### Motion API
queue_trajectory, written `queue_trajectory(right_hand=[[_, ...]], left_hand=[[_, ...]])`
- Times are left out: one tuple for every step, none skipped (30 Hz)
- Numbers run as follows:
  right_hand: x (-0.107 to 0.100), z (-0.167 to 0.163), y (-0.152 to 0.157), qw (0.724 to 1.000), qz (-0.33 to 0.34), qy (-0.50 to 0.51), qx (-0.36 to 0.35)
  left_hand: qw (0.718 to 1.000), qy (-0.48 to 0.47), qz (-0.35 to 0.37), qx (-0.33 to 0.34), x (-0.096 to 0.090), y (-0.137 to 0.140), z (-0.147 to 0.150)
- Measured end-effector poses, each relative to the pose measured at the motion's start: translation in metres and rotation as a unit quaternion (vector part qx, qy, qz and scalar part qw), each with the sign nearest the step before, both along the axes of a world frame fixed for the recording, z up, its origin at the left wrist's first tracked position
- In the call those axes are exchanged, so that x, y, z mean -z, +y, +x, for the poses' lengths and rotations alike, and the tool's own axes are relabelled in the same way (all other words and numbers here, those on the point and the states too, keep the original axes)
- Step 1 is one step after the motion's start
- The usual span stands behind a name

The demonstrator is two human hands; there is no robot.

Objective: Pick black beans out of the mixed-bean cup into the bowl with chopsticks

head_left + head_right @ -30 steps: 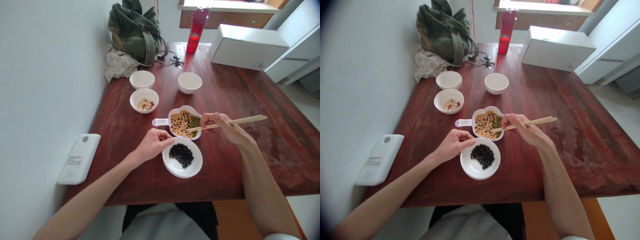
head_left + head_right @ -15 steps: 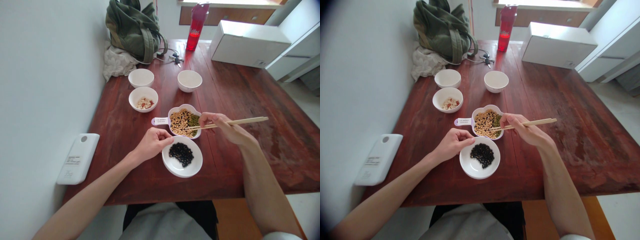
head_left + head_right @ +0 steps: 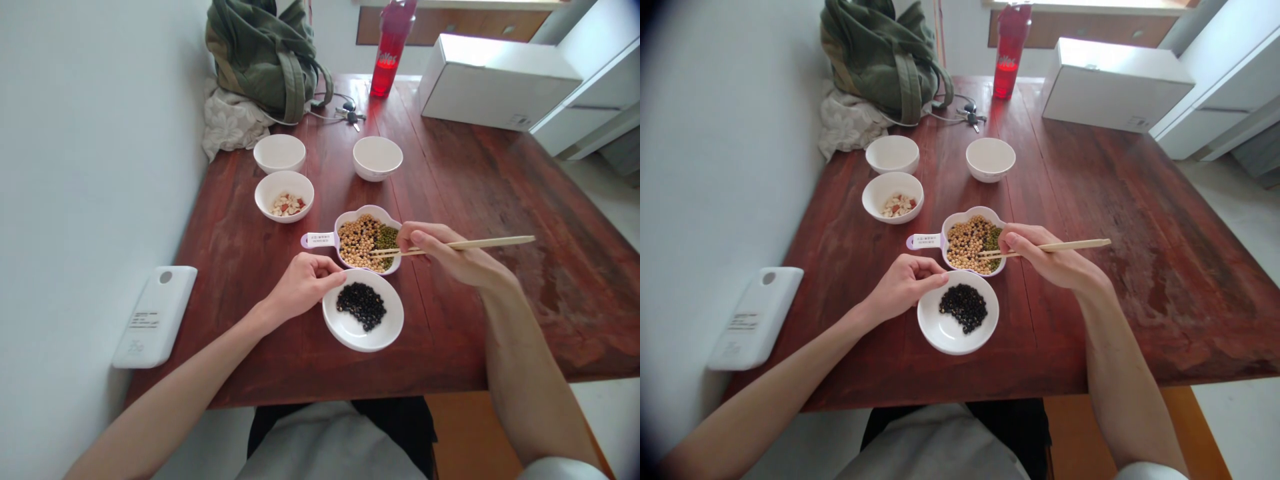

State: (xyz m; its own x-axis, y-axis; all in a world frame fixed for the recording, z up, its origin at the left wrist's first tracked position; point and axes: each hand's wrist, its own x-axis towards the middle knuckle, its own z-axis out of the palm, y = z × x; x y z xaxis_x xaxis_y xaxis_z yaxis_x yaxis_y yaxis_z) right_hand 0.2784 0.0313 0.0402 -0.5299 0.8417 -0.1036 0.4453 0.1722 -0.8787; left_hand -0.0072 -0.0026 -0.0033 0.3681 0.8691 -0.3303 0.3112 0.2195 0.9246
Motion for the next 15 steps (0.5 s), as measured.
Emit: queue_trajectory(right_hand=[[0.0,0.0001,0.0,1.0,0.001,-0.003,0.0],[-0.0001,0.0003,0.0,1.0,0.003,-0.006,0.002],[-0.0001,0.0003,0.0,1.0,0.005,-0.009,0.004],[-0.0001,0.0003,-0.0001,1.0,0.006,-0.011,0.006],[-0.0001,0.0002,-0.0002,1.0,0.007,-0.011,0.007],[0.0,0.0001,-0.0003,1.0,0.009,-0.01,0.008],[0.0001,-0.0001,-0.0004,1.0,0.01,-0.011,0.009],[0.0002,-0.0004,-0.0004,1.0,0.013,-0.012,0.012],[0.0003,-0.0007,-0.0003,1.0,0.016,-0.014,0.015],[0.0004,-0.0011,-0.0003,1.0,0.018,-0.015,0.019],[0.0004,-0.0015,-0.0003,0.999,0.018,-0.015,0.024],[0.0004,-0.0018,-0.0003,0.999,0.017,-0.013,0.028],[0.0003,-0.0021,-0.0003,0.999,0.014,-0.009,0.032],[0.0004,-0.0023,-0.0004,0.999,0.011,-0.006,0.034],[0.0006,-0.0024,-0.0005,0.999,0.007,-0.004,0.035]], left_hand=[[1.0,-0.001,-0.002,0.0,0.0006,0.0,0.0],[1.0,-0.003,-0.003,-0.001,0.001,0.0,-0.0001],[1.0,-0.004,-0.005,-0.001,0.0013,-0.0001,0.0],[1.0,-0.005,-0.006,-0.001,0.0013,-0.0001,0.0],[1.0,-0.004,-0.006,-0.002,0.001,-0.0002,0.0001],[1.0,-0.004,-0.006,-0.003,0.0005,-0.0003,0.0003],[1.0,-0.004,-0.006,-0.004,-0.0001,-0.0004,0.0004],[1.0,-0.003,-0.007,-0.006,-0.0008,-0.0005,0.0006],[1.0,-0.003,-0.008,-0.007,-0.0015,-0.0006,0.0008],[1.0,-0.004,-0.009,-0.008,-0.0022,-0.0006,0.001],[1.0,-0.005,-0.009,-0.008,-0.0027,-0.0007,0.0011],[1.0,-0.005,-0.01,-0.008,-0.003,-0.0006,0.0011],[1.0,-0.005,-0.01,-0.007,-0.0033,-0.0006,0.0012],[1.0,-0.005,-0.01,-0.007,-0.0034,-0.0005,0.0011],[1.0,-0.005,-0.009,-0.006,-0.0035,-0.0004,0.0011]])
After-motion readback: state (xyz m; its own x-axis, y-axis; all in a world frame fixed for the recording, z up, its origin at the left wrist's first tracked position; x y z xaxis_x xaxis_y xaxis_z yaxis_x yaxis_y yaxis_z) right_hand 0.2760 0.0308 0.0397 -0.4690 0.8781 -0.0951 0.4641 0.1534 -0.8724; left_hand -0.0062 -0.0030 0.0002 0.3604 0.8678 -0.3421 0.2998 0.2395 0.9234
